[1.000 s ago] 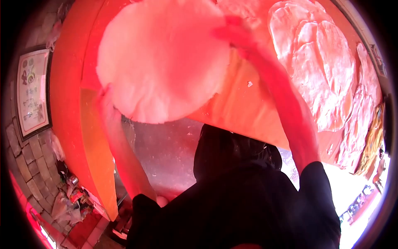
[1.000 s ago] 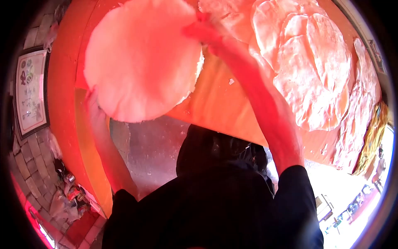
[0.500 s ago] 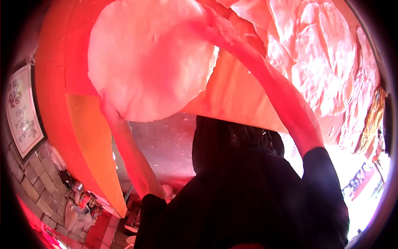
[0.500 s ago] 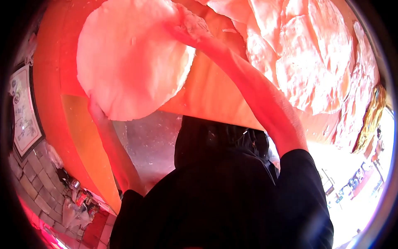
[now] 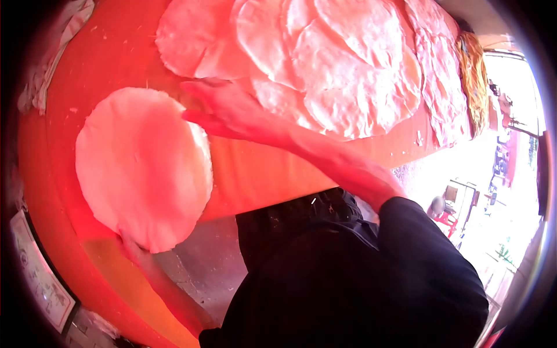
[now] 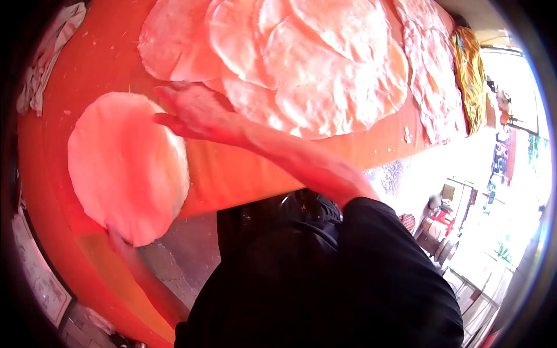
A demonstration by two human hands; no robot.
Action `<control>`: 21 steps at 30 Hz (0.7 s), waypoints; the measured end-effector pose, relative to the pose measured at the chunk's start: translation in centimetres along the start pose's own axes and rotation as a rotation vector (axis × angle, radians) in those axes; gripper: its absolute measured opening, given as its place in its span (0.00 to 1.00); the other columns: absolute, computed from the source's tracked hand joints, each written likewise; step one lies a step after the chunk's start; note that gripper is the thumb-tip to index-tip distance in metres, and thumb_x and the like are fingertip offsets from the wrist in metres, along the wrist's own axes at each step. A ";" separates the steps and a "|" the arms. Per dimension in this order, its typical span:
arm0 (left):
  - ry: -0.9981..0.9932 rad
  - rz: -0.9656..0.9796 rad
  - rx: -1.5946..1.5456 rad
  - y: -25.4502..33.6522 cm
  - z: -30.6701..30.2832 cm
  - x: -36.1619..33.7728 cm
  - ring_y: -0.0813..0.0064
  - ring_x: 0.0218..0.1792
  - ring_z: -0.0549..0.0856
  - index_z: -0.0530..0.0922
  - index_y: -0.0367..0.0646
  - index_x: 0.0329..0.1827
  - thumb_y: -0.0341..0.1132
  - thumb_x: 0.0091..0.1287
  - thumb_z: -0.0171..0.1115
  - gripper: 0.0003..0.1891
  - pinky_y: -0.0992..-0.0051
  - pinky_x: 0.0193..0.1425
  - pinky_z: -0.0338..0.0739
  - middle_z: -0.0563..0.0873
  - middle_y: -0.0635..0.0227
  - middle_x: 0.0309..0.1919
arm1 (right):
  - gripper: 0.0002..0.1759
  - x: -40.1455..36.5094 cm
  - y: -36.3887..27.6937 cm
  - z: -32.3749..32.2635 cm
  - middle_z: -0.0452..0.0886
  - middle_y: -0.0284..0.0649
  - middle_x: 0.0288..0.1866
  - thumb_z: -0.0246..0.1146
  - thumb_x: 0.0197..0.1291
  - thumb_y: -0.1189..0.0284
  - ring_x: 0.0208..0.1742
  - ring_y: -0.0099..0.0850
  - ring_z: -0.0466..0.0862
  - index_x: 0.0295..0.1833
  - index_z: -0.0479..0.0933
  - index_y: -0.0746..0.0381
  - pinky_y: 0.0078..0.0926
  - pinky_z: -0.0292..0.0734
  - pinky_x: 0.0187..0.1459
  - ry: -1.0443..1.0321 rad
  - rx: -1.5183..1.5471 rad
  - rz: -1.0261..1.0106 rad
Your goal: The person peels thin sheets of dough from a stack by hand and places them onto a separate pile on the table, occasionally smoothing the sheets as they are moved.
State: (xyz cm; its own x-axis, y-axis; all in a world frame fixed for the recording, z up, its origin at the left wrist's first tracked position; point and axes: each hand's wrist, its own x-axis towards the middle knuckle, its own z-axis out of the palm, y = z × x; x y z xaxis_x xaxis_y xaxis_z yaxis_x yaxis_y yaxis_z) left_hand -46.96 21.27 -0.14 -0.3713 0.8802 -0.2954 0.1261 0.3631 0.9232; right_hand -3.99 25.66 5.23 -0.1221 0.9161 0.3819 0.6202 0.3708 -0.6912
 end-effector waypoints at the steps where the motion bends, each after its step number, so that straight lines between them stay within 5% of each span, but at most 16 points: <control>1: 0.015 0.037 0.071 0.2 -0.4 -0.3 0.65 0.51 0.81 0.72 0.33 0.64 0.41 0.75 0.55 0.22 0.67 0.55 0.77 0.81 0.56 0.54 | 0.26 -1.5 0.9 -3.8 0.83 0.49 0.47 0.70 0.54 0.72 0.48 0.42 0.84 0.59 0.75 0.63 0.35 0.78 0.51 0.078 -0.034 -0.013; 3: 0.062 0.168 0.260 0.9 -1.2 -1.3 0.65 0.50 0.82 0.72 0.33 0.63 0.40 0.75 0.56 0.21 0.67 0.54 0.77 0.82 0.56 0.52 | 0.25 -5.6 4.4 -11.8 0.83 0.49 0.47 0.70 0.54 0.73 0.48 0.42 0.84 0.59 0.76 0.63 0.35 0.78 0.51 0.150 -0.164 0.158; 4: 0.101 0.286 0.356 1.4 -1.4 -1.9 0.65 0.50 0.82 0.73 0.33 0.63 0.40 0.74 0.56 0.21 0.67 0.53 0.77 0.82 0.56 0.52 | 0.24 -8.8 7.4 -16.0 0.83 0.49 0.49 0.68 0.54 0.74 0.51 0.44 0.82 0.59 0.76 0.63 0.34 0.78 0.52 0.054 -0.276 0.428; 6: 0.237 0.493 0.441 4.3 -0.5 -4.5 0.65 0.48 0.82 0.74 0.34 0.62 0.40 0.74 0.58 0.21 0.67 0.52 0.77 0.83 0.56 0.50 | 0.23 -13.8 15.1 -21.7 0.82 0.49 0.47 0.69 0.55 0.64 0.52 0.46 0.80 0.55 0.79 0.62 0.39 0.76 0.53 0.201 -0.227 0.598; 7: 0.293 0.510 0.375 6.7 2.0 -6.2 0.67 0.48 0.82 0.75 0.33 0.60 0.37 0.73 0.58 0.19 0.69 0.52 0.77 0.83 0.57 0.49 | 0.22 -15.7 17.9 -23.5 0.81 0.49 0.43 0.67 0.58 0.58 0.52 0.45 0.79 0.52 0.81 0.62 0.41 0.75 0.53 0.256 -0.912 0.477; 9: 0.396 0.551 0.247 11.1 7.4 -9.6 0.71 0.46 0.81 0.76 0.32 0.56 0.32 0.73 0.58 0.14 0.72 0.52 0.76 0.84 0.58 0.46 | 0.23 -17.5 19.1 -26.9 0.81 0.48 0.43 0.65 0.60 0.58 0.55 0.46 0.77 0.55 0.80 0.62 0.41 0.72 0.57 0.075 -0.848 0.655; 14: -0.052 0.559 0.036 11.4 18.0 -14.4 0.68 0.45 0.83 0.76 0.31 0.55 0.30 0.72 0.58 0.13 0.70 0.54 0.77 0.84 0.57 0.45 | 0.16 -18.0 21.2 -28.8 0.82 0.43 0.40 0.59 0.57 0.73 0.46 0.44 0.82 0.51 0.81 0.59 0.43 0.79 0.43 0.129 -0.941 0.372; 17: -0.508 0.319 -0.151 9.9 26.0 -19.4 0.69 0.45 0.85 0.75 0.30 0.56 0.29 0.71 0.59 0.14 0.70 0.52 0.81 0.86 0.57 0.42 | 0.15 -18.0 23.1 -30.0 0.82 0.42 0.38 0.58 0.56 0.75 0.44 0.44 0.83 0.49 0.80 0.59 0.44 0.79 0.43 -0.006 -0.884 0.302; 19: -0.679 0.156 -0.074 8.3 30.4 -22.3 0.69 0.43 0.87 0.75 0.31 0.56 0.28 0.71 0.59 0.13 0.72 0.48 0.83 0.86 0.59 0.42 | 0.05 -16.6 24.9 -33.7 0.81 0.38 0.33 0.61 0.55 0.73 0.37 0.36 0.83 0.37 0.80 0.58 0.35 0.77 0.33 -0.131 -0.995 0.209; 21: -0.797 0.044 -0.126 6.4 33.6 -24.2 0.70 0.44 0.86 0.74 0.31 0.57 0.30 0.72 0.59 0.15 0.72 0.49 0.82 0.85 0.59 0.43 | 0.05 -13.9 20.5 -36.9 0.81 0.38 0.32 0.61 0.54 0.74 0.35 0.36 0.83 0.37 0.80 0.59 0.35 0.76 0.32 -0.118 -1.134 0.217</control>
State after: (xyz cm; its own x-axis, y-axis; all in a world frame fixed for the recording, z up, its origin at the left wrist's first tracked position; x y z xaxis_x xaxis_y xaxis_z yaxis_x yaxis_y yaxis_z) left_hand -6.24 12.56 4.70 0.4055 0.8633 -0.3005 0.0030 0.3275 0.9448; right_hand 38.99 14.89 8.35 0.0371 0.9743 0.2223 0.9680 -0.0903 0.2341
